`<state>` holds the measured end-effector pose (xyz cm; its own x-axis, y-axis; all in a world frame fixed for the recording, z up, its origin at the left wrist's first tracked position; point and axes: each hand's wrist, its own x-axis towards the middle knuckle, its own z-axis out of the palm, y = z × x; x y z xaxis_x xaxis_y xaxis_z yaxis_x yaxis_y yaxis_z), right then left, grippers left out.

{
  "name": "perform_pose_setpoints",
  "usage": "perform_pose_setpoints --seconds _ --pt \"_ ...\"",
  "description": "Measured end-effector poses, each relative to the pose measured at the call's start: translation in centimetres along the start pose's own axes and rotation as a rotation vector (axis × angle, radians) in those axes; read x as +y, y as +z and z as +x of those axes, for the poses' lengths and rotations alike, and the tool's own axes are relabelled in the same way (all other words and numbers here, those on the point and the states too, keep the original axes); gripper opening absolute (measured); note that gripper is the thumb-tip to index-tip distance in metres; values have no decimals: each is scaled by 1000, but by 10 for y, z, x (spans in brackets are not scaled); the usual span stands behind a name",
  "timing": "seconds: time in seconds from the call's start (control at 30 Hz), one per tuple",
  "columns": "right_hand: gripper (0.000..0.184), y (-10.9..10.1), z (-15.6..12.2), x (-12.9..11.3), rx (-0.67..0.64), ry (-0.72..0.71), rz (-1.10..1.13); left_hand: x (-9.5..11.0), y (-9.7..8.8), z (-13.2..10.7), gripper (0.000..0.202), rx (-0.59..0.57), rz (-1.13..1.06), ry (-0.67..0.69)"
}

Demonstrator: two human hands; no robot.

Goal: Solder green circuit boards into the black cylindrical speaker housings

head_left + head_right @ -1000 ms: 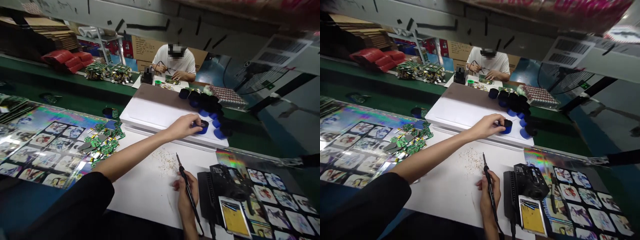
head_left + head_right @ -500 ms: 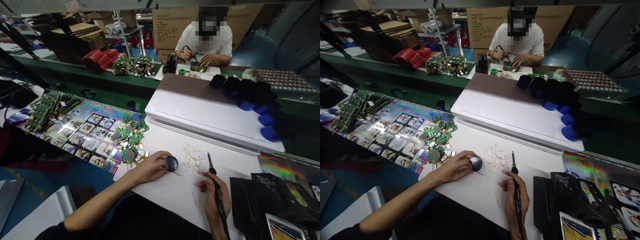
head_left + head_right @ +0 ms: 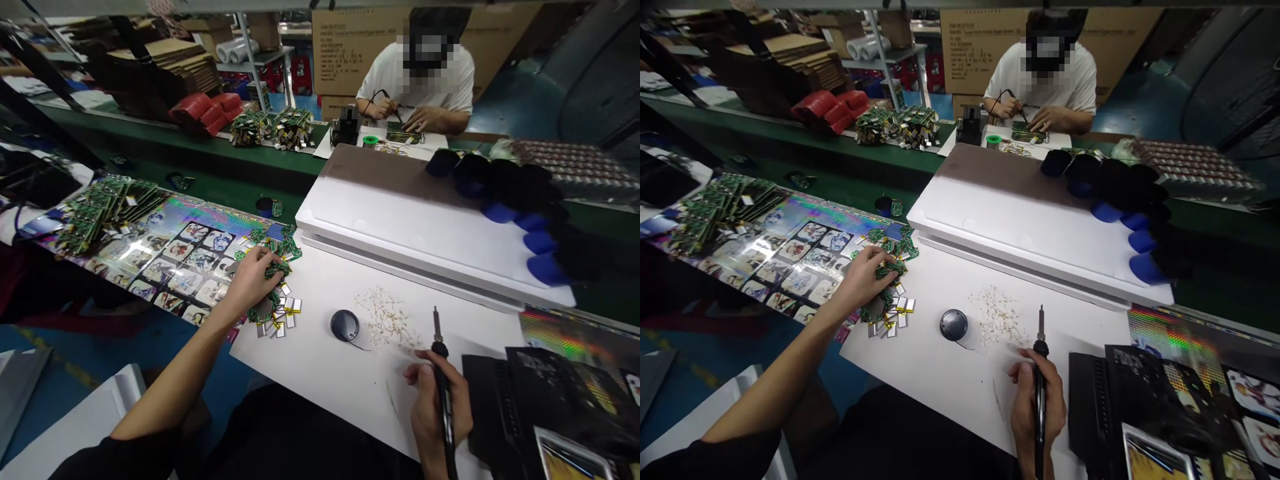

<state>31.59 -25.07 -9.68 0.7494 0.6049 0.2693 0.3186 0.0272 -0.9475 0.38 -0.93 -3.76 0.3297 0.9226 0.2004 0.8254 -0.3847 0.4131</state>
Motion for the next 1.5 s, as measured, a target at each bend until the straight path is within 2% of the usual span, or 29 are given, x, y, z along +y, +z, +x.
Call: perform_pose_setpoints --seconds 0.07,0.17,0.23,0.3,0.33,0.37,0.43,0.53,0.63,0.7,0.8,0.97,1.03,1.1,1.17,1.23,1.3,1.4,1.5 --pt "26 -1 0 -7 29 -49 28 8 -5 -2 17 51 -123 3" --pt "29 1 2 -22 9 -54 105 25 -9 -4 19 85 -398 -95" --pt "27 4 4 -31 -33 -64 124 39 -8 -4 22 87 -613 -125" --pt "18 10 5 -38 -65 -136 130 58 -4 -4 27 51 -821 -110" --pt "12 14 5 -41 -84 -196 133 69 0 -5 30 11 -913 -106" --pt "16 18 5 -43 -105 -254 126 80 3 -5 34 -42 -997 -113" --pt "39 27 7 -48 -160 -369 97 105 11 -7 42 -162 -1159 -143" --pt "60 40 13 -55 -296 -478 46 138 21 -13 50 -345 -1341 -176" --pt "71 45 21 -57 -319 -563 29 159 28 -20 53 -490 -1443 -199" --pt "74 43 23 -55 -296 -557 46 165 32 -26 53 -567 -1484 -210" --pt "76 34 21 -52 -323 -552 35 166 37 -33 48 -659 -1496 -202" --pt "74 18 11 -48 -382 -547 5 155 31 -39 31 -702 -1372 -121" --pt "70 14 9 -44 -344 -513 7 145 24 -38 24 -644 -1238 -54" --pt "69 10 10 -39 -298 -487 -9 131 20 -37 22 -512 -1041 69" --pt "69 7 11 -34 -266 -458 -19 118 21 -39 36 -426 -833 196" --pt "64 5 11 -30 -249 -399 1 109 30 -45 60 -417 -670 262" --pt "59 5 11 -28 -237 -323 44 108 45 -54 74 -405 -565 265" --pt "55 5 10 -28 -225 -252 86 116 66 -65 63 -322 -545 282" --pt "52 5 9 -28 -234 -239 63 125 77 -67 50 -323 -611 375"
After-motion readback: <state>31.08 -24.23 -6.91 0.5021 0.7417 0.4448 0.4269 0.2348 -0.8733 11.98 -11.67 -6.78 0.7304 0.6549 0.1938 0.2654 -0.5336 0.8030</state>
